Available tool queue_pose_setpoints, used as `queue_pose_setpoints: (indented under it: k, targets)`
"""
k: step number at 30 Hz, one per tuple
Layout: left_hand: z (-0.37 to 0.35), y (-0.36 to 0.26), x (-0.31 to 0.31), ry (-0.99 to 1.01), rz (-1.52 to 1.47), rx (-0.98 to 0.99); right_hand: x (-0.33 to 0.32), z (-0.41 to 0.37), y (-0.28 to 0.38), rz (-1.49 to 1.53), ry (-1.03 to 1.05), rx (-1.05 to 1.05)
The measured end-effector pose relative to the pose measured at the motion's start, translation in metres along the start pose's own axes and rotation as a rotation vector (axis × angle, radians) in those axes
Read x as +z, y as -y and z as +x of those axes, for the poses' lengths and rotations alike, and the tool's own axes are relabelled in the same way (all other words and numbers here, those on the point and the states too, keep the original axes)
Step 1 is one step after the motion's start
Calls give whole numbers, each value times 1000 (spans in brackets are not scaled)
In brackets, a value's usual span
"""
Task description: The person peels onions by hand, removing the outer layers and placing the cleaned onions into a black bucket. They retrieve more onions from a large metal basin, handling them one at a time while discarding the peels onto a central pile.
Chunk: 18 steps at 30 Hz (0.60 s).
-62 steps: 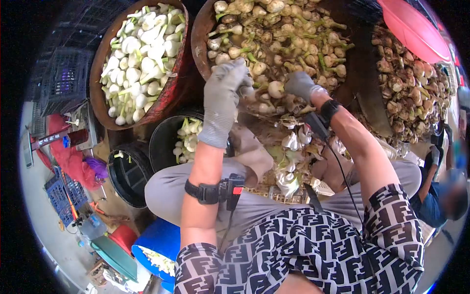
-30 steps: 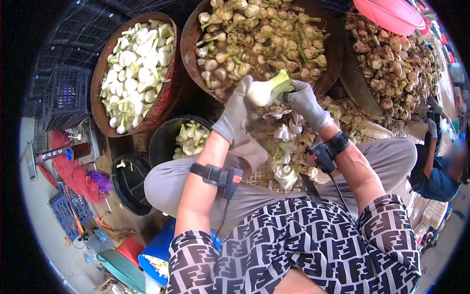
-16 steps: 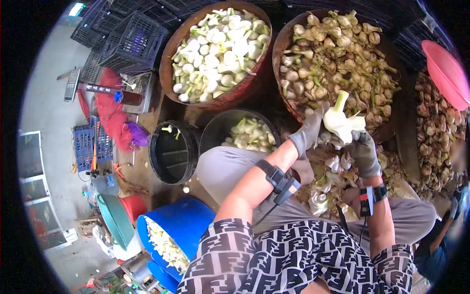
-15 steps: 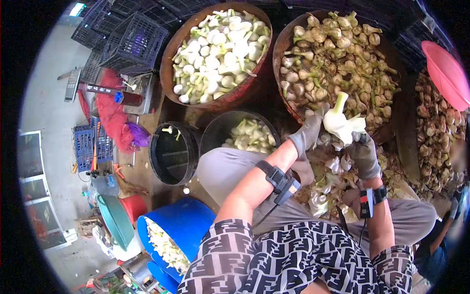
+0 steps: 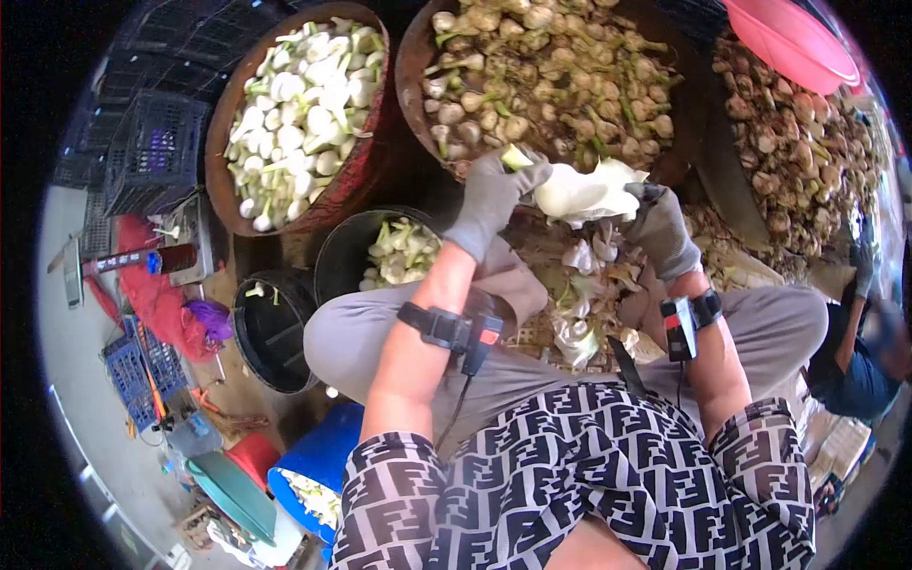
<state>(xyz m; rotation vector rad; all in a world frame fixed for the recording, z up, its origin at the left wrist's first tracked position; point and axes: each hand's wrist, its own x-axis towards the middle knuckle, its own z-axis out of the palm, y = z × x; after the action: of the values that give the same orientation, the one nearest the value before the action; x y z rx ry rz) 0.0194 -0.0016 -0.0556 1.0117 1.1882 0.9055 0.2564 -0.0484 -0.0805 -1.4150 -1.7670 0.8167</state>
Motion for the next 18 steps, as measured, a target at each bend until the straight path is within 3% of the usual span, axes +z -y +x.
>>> queue_pose_setpoints:
  k: [2,4,6,8,9,12,13,15,16,18]
  targets:
    - [1,0,1,89,-73,82,-15,1,20,148,41,-1]
    - [1,-3,-3,159,-179,94,-26,-3,30,697,-53,303]
    - [2,3,-14,187,-210,202,-45,-6,26,29,-33,73]
    - [3,5,-21,259,-582,145,-52,-13,20,-6,-190,78]
    - [4,5,-23,214,-684,83,-62,-14,22,-109,-131,-71]
    - [11,9,-24,86,-894,-77,-72,-27,43,53,-61,100]
    - [15,15,-25,48,-904,-104,-75,-27,53,-133,-61,46]
    - [19,26,-29,35,-971,-128,-73,-32,61,98,-145,113]
    - [22,30,-35,-65,-962,-188,-72,-35,62,214,-188,148]
    - [26,30,-44,-265,-941,-306,-81,-41,51,421,-87,172]
